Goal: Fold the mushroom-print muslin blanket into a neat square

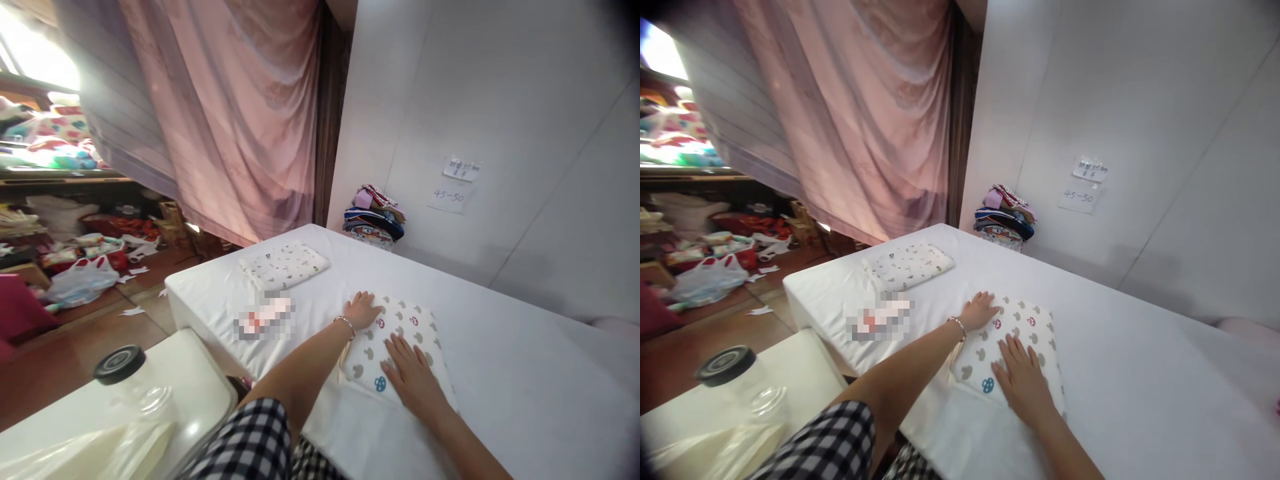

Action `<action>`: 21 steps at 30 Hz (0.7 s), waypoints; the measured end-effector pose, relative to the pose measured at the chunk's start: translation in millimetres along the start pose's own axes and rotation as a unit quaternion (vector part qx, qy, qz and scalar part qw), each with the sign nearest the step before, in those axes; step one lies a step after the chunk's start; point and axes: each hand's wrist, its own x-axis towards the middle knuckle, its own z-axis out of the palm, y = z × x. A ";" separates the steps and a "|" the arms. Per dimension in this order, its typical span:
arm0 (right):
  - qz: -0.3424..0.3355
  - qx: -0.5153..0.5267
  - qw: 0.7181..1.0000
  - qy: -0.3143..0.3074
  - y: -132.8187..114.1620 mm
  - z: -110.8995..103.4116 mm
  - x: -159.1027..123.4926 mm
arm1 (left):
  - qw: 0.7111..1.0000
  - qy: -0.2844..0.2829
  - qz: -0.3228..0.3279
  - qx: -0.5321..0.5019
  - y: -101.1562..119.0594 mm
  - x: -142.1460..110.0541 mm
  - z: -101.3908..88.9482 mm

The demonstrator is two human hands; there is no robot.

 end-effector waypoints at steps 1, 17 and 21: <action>0.000 0.002 1.000 0.002 0.2 0.0 -0.1 | 1.000 0.009 0.020 0.007 0.4 -8.7 -2.3; 0.062 0.056 0.995 0.049 13.2 -9.6 -24.3 | 0.995 0.086 0.052 -0.015 -21.5 -75.2 18.2; 0.234 0.221 0.939 0.119 48.4 -11.2 -50.0 | 0.987 0.144 -0.041 -0.058 -21.4 -82.1 15.5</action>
